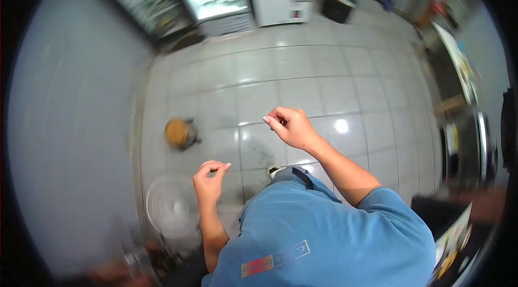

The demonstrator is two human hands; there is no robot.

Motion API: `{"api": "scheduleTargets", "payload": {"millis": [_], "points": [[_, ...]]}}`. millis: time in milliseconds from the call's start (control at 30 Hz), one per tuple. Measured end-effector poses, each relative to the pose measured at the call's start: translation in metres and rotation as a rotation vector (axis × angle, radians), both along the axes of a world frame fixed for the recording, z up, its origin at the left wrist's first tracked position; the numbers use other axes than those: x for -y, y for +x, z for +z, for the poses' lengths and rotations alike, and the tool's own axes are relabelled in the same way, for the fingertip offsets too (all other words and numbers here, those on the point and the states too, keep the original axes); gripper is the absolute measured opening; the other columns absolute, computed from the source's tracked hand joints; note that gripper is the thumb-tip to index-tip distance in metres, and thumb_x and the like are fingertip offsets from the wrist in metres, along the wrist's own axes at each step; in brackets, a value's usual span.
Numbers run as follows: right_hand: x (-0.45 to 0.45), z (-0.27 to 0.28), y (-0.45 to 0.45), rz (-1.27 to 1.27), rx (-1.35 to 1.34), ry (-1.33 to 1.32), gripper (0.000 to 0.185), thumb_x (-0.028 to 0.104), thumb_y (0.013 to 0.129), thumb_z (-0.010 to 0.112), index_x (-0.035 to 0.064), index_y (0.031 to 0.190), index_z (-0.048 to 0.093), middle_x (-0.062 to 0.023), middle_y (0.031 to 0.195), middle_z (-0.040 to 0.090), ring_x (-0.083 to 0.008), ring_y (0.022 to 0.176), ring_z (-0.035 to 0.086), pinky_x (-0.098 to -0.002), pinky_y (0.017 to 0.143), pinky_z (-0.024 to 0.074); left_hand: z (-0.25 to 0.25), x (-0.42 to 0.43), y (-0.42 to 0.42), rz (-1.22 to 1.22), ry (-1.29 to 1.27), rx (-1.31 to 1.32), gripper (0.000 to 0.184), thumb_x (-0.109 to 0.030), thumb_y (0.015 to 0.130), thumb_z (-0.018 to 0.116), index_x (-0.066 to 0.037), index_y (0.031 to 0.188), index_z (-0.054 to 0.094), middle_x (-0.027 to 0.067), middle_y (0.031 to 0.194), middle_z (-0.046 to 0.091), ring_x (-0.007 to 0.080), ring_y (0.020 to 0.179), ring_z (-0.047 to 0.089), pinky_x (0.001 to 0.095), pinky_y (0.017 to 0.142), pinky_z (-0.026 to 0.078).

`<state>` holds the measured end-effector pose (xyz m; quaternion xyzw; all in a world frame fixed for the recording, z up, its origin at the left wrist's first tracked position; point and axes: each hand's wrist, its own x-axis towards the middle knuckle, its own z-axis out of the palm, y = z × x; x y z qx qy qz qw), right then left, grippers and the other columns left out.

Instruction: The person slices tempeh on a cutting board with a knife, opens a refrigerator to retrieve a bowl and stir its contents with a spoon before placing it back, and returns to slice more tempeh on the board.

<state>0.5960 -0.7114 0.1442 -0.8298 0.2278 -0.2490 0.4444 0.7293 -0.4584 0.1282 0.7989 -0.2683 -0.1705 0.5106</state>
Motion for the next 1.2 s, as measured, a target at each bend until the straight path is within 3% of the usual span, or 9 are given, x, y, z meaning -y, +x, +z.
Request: {"api": "scheduleTargets", "payload": {"millis": [33,167,267,367,533,633,867,1067,1200], "points": [[0.025,0.008,-0.016,-0.124,-0.009,0.062,0.026,0.026,0.092,0.068,0.0016,0.083,0.067,-0.0126,0.070,0.065,-0.0260,0.062,0.063,-0.0363,0.060,0.0493,0.006,0.039,0.006,-0.090,-0.039,-0.060,0.009,-0.007,0.085,0.076,0.001,0.085,0.071,0.0062,0.080,0.067,0.0153,0.086,0.063,0.0302,0.083,0.048],[0.072,0.004,-0.075,-0.471,-0.021,0.085,0.025,0.024,0.092,0.067,-0.0001,0.085,0.067,-0.0139,0.072,0.067,-0.0260,0.063,0.064,-0.0357,0.062,0.0501,-0.002,0.156,0.030,-0.453,-0.090,0.070,0.018,-0.012,0.094,0.066,0.004,0.090,0.073,0.0082,0.091,0.071,0.0167,0.084,0.065,0.0296,0.078,0.051],[0.074,-0.007,-0.105,-0.627,-0.025,0.146,0.025,0.023,0.093,0.067,-0.0014,0.085,0.067,-0.0132,0.070,0.067,-0.0221,0.061,0.064,-0.0337,0.058,0.0497,0.000,0.225,0.021,-0.569,-0.106,-0.222,0.025,-0.018,0.095,0.065,0.004,0.087,0.074,0.0105,0.091,0.072,0.0168,0.089,0.065,0.0305,0.081,0.051],[0.083,-0.008,-0.123,-0.764,-0.065,0.205,0.025,0.022,0.094,0.067,-0.0013,0.086,0.068,-0.0097,0.068,0.067,-0.0153,0.060,0.063,-0.0300,0.057,0.0487,-0.002,0.291,0.018,-0.868,0.038,-0.153,0.021,-0.014,0.094,0.066,0.004,0.090,0.074,0.0103,0.090,0.073,0.0153,0.083,0.066,0.0300,0.072,0.052],[0.144,-0.008,-0.098,-0.908,-0.111,0.316,0.025,0.021,0.097,0.063,-0.0008,0.085,0.069,-0.0061,0.068,0.067,-0.0102,0.062,0.061,-0.0267,0.058,0.0481,-0.008,0.390,0.032,-0.877,0.108,-0.336,0.012,-0.011,0.075,0.083,-0.004,0.076,0.073,0.0070,0.086,0.072,0.0130,0.081,0.065,0.0258,0.071,0.049],[0.194,-0.013,-0.062,-0.916,-0.050,0.366,0.025,0.019,0.099,0.058,-0.0006,0.091,0.070,-0.0054,0.070,0.068,-0.0106,0.066,0.062,-0.0266,0.061,0.0487,-0.013,0.447,0.069,-1.015,0.012,-0.100,0.012,-0.010,0.075,0.083,-0.003,0.079,0.074,0.0087,0.087,0.072,0.0159,0.085,0.066,0.0284,0.076,0.050],[0.304,0.021,0.008,-0.912,0.103,0.352,0.023,0.017,0.101,0.054,0.0007,0.104,0.071,-0.0047,0.079,0.072,-0.0110,0.073,0.064,-0.0273,0.068,0.0507,0.000,0.576,0.132,-1.152,-0.047,-0.025,0.013,-0.011,0.086,0.074,-0.002,0.096,0.076,0.0103,0.099,0.072,0.0193,0.099,0.065,0.0321,0.088,0.050],[0.353,0.002,-0.032,-1.108,0.123,0.428,0.021,0.019,0.097,0.062,-0.0009,0.097,0.070,-0.0063,0.080,0.072,-0.0099,0.072,0.064,-0.0263,0.067,0.0512,0.017,0.672,0.095,-1.189,0.052,-0.258,0.022,-0.015,0.087,0.075,-0.003,0.104,0.073,0.0084,0.098,0.071,0.0178,0.091,0.065,0.0321,0.084,0.050],[0.384,-0.017,-0.088,-1.245,0.128,0.468,0.024,0.022,0.095,0.067,-0.0018,0.089,0.068,-0.0073,0.074,0.070,-0.0104,0.074,0.068,-0.0261,0.066,0.0518,-0.009,0.741,0.043,-1.382,0.052,0.035,0.017,-0.014,0.086,0.074,-0.004,0.100,0.074,0.0082,0.094,0.071,0.0194,0.090,0.065,0.0330,0.082,0.051]]}}
